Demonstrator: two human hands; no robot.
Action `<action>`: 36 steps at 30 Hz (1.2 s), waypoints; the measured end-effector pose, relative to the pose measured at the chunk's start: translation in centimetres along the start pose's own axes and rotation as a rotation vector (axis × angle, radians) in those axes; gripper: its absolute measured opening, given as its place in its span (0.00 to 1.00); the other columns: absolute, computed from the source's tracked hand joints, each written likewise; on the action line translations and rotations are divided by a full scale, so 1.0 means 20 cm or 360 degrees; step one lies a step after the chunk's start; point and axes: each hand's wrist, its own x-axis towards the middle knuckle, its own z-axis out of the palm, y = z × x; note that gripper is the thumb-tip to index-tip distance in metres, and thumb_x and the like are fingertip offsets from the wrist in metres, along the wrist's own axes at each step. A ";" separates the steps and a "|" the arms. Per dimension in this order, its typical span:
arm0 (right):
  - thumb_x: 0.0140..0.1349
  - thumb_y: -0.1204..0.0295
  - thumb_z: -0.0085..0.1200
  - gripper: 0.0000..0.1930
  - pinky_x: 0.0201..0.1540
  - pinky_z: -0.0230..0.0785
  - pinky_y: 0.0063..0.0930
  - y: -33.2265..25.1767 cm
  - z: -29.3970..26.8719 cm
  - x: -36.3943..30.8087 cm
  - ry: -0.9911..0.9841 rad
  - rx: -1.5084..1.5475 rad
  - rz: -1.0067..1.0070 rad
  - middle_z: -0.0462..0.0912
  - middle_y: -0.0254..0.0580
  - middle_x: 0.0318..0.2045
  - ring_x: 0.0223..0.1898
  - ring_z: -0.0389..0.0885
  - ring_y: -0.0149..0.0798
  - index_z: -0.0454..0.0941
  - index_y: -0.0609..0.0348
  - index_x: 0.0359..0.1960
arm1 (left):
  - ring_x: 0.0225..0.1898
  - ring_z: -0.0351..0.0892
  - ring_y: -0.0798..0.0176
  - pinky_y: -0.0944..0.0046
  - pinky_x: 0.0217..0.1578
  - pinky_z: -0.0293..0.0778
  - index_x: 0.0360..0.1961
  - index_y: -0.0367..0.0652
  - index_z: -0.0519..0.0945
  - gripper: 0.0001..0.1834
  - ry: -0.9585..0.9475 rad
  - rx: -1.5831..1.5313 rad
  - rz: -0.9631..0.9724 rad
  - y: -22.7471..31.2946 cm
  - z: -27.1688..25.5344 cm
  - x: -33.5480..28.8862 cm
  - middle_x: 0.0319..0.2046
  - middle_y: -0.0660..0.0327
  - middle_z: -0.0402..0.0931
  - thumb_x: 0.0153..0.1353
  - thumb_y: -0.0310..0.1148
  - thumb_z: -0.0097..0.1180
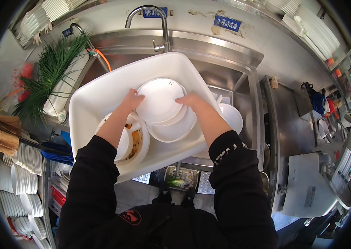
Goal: The person empties a white bin of dirty dishes into a sink, then wipes the bin with a green cloth. They return to the sink and wash several items including plates, bowls, a can, and chopsticks using the cloth, placing cleaned items into the sink.
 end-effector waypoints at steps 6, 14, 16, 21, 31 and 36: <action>0.54 0.66 0.59 0.29 0.52 0.68 0.45 -0.05 0.06 0.03 0.0375 0.0411 -0.0183 0.75 0.60 0.50 0.52 0.75 0.55 0.67 0.73 0.55 | 0.43 0.77 0.53 0.56 0.46 0.72 0.51 0.35 0.69 0.28 -0.0053 -0.0136 -0.0052 -0.05 0.04 0.01 0.41 0.48 0.76 0.51 0.39 0.61; 0.55 0.73 0.51 0.25 0.52 0.67 0.40 -0.10 0.08 -0.09 0.0675 0.0622 -0.0281 0.74 0.63 0.49 0.50 0.75 0.55 0.65 0.73 0.54 | 0.46 0.78 0.48 0.54 0.45 0.73 0.49 0.34 0.75 0.27 0.0138 -0.0227 0.0149 0.14 0.05 0.02 0.44 0.46 0.78 0.49 0.39 0.59; 0.55 0.75 0.51 0.24 0.51 0.68 0.40 -0.11 0.05 -0.13 0.0659 0.0776 -0.0325 0.75 0.62 0.48 0.48 0.76 0.54 0.66 0.74 0.53 | 0.48 0.77 0.52 0.52 0.46 0.72 0.54 0.36 0.73 0.27 -0.0207 -0.0922 -0.0051 0.25 -0.02 -0.05 0.49 0.50 0.76 0.54 0.39 0.58; 0.57 0.76 0.52 0.20 0.47 0.71 0.39 -0.09 -0.23 -0.31 0.0628 0.0968 -0.0481 0.78 0.57 0.45 0.43 0.78 0.48 0.69 0.74 0.50 | 0.51 0.74 0.56 0.51 0.48 0.71 0.58 0.38 0.69 0.26 -0.0245 -0.1157 -0.0077 0.67 -0.10 -0.29 0.51 0.55 0.74 0.58 0.34 0.54; 0.59 0.73 0.52 0.20 0.45 0.73 0.36 0.65 -1.27 -0.97 0.0855 0.1209 -0.0486 0.80 0.55 0.42 0.41 0.81 0.46 0.69 0.75 0.51 | 0.49 0.76 0.55 0.60 0.49 0.71 0.58 0.36 0.70 0.29 -0.0343 -0.1538 0.0339 1.48 0.94 -0.76 0.48 0.52 0.76 0.49 0.18 0.47; 0.58 0.75 0.52 0.17 0.42 0.73 0.36 1.13 -1.28 -0.84 0.1010 0.0567 -0.0295 0.81 0.53 0.41 0.40 0.81 0.45 0.72 0.72 0.47 | 0.44 0.77 0.56 0.58 0.44 0.73 0.55 0.36 0.72 0.25 -0.0359 -0.1613 -0.0182 1.24 1.66 -0.86 0.45 0.52 0.77 0.53 0.21 0.47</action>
